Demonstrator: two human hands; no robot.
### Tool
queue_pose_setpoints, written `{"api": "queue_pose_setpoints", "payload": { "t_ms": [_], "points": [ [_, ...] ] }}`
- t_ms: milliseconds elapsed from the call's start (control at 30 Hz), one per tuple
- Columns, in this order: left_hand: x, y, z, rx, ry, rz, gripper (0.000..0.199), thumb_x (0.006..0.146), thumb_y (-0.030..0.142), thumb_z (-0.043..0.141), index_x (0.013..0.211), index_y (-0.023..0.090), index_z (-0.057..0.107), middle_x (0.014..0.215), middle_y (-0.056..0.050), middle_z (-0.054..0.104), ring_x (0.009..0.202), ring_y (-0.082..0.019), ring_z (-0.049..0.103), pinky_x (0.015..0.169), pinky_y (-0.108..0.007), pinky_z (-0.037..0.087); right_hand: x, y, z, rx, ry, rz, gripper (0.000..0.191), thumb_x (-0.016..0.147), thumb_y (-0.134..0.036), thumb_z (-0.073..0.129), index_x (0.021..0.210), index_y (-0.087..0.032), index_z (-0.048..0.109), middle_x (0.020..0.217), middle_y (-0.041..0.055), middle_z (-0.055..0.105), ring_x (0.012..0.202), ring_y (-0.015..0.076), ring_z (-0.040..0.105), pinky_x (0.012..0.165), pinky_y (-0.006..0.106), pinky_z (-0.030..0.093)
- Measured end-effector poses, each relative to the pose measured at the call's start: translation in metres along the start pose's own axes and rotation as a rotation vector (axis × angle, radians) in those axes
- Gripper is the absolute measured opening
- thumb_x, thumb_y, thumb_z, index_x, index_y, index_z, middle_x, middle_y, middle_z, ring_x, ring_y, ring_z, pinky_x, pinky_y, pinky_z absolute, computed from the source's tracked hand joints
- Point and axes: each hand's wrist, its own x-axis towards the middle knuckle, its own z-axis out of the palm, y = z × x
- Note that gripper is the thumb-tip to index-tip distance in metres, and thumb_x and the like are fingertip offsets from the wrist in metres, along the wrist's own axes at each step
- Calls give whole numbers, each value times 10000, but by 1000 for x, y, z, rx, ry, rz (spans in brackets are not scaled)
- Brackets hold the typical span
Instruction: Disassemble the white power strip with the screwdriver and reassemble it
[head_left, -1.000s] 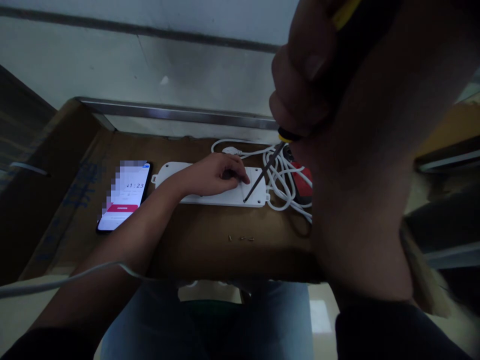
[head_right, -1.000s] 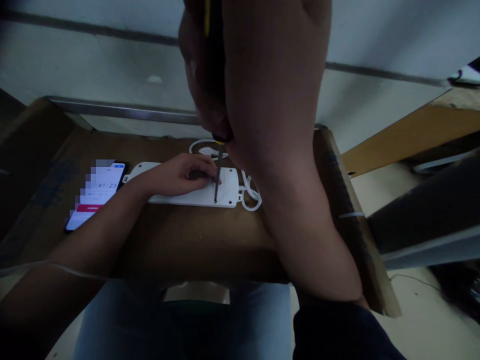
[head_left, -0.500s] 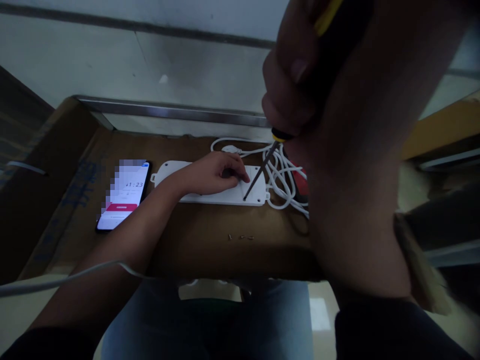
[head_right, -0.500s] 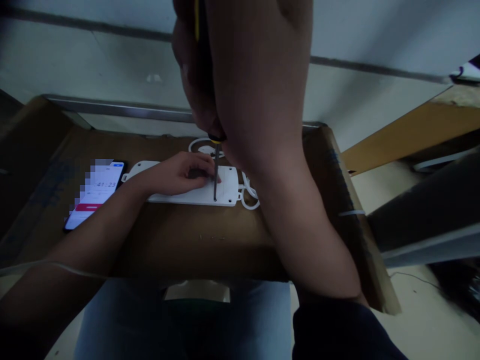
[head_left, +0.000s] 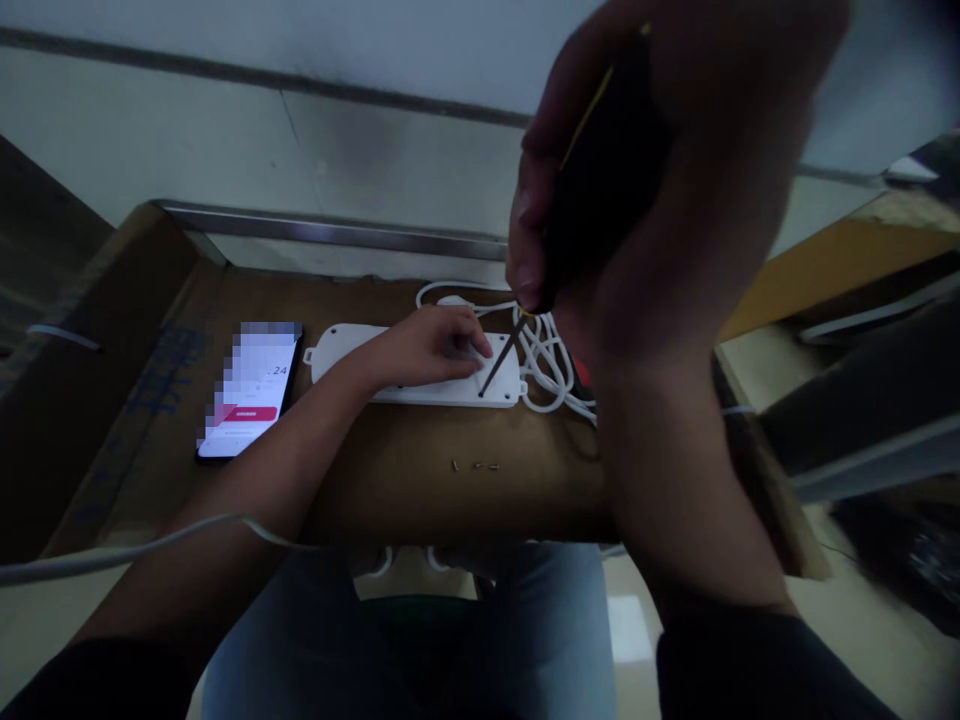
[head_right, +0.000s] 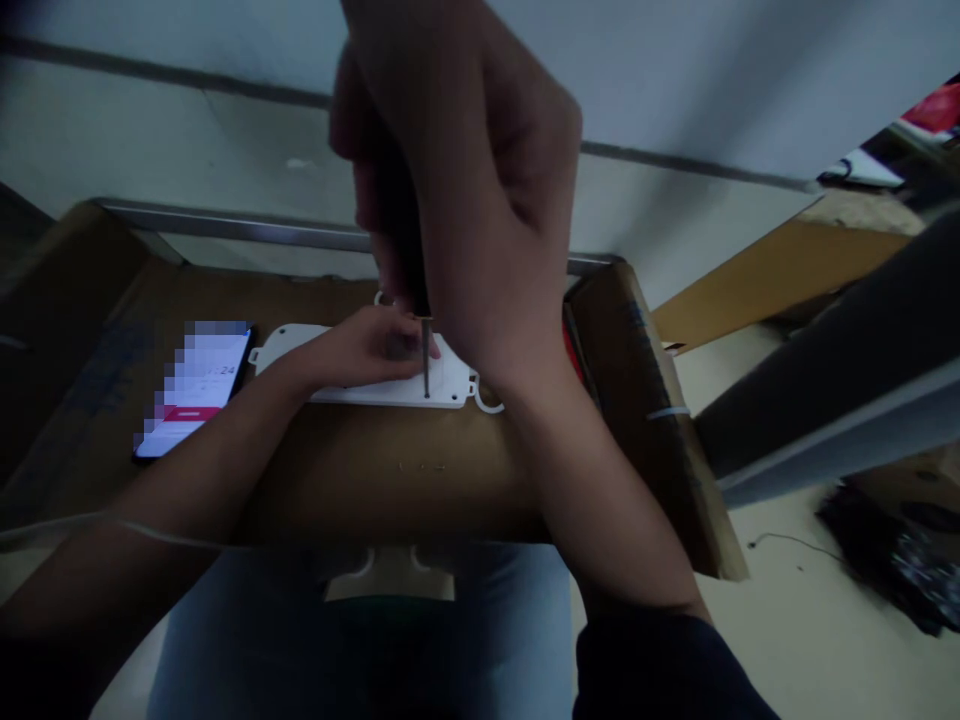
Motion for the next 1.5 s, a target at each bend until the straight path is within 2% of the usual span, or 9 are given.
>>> {"api": "queue_pose_setpoints", "payload": {
  "t_ms": [100, 200, 433, 600, 767, 1000, 1233, 1367, 1500],
  "points": [
    [2, -6, 3, 56, 0, 30, 360, 735, 335, 907, 1052, 207, 796, 1069, -53, 726, 1031, -228, 642, 950, -352, 464, -14, 10, 14, 55, 348, -281, 419, 1025, -466, 548, 686, -248, 434, 568, -44, 423, 374, 101, 384, 329, 316, 193],
    [4, -10, 5, 72, 18, 43, 382, 727, 336, 930, 1061, 208, 795, 1094, -63, 702, 1052, -236, 626, 953, -356, 441, -21, 19, 19, 94, 472, -299, 388, 1008, -551, 576, 803, -260, 423, 620, -63, 389, 402, 85, 375, 341, 284, 203],
    [5, -8, 9, 131, 24, -8, 346, 763, 358, 907, 1059, 222, 789, 1079, -52, 687, 996, -222, 606, 905, -342, 408, -18, 30, 9, 295, 291, -302, 307, 1027, -511, 456, 1022, -256, 627, 780, -23, 515, 387, 46, 300, 320, 255, 127],
    [6, -3, 13, 174, 49, -34, 317, 790, 358, 880, 1061, 221, 788, 1075, -60, 694, 1050, -244, 614, 925, -355, 412, -32, 29, 6, 233, 282, -382, 226, 857, -235, 750, 1013, -314, 608, 1015, -35, 580, 700, 98, 680, 575, 245, 526],
    [6, 1, 16, 168, 75, -79, 293, 807, 355, 862, 1058, 224, 788, 1076, -60, 696, 1079, -248, 634, 930, -361, 429, -36, 22, -3, 268, 273, -287, 175, 914, -344, 674, 988, -307, 519, 850, -68, 601, 420, 47, 335, 356, 223, 248],
    [5, 9, 19, 214, 107, -132, 149, 925, 241, 704, 1044, 216, 792, 1101, -68, 698, 1112, -246, 641, 980, -396, 448, -36, 19, -10, 414, 202, -185, 142, 858, -245, 674, 969, -264, 588, 888, -53, 658, 634, 80, 587, 526, 237, 498],
    [4, 12, 24, 202, 156, -174, 275, 919, 130, 568, 1014, 200, 816, 992, -71, 686, 881, -202, 623, 906, -394, 484, -29, 11, -20, 219, 234, -119, 358, 873, -632, 683, 953, -311, 545, 714, -50, 563, 397, 104, 348, 343, 302, 261],
    [3, 27, 23, -68, 226, -23, 262, 1011, 284, 539, 972, 189, 781, 958, -66, 712, 950, -207, 651, 948, -374, 492, -32, 12, -20, 275, 173, -186, 343, 819, -504, 809, 914, -300, 551, 820, -46, 598, 572, 117, 538, 434, 280, 401],
    [2, 45, 26, -438, 198, 118, 351, 941, 526, 720, 920, 176, 711, 889, -40, 707, 866, -161, 644, 855, -304, 505, -36, 15, -17, 236, 227, -191, 493, 762, -401, 873, 940, -321, 421, 814, -99, 540, 456, 78, 362, 414, 260, 296]
  ]
}}
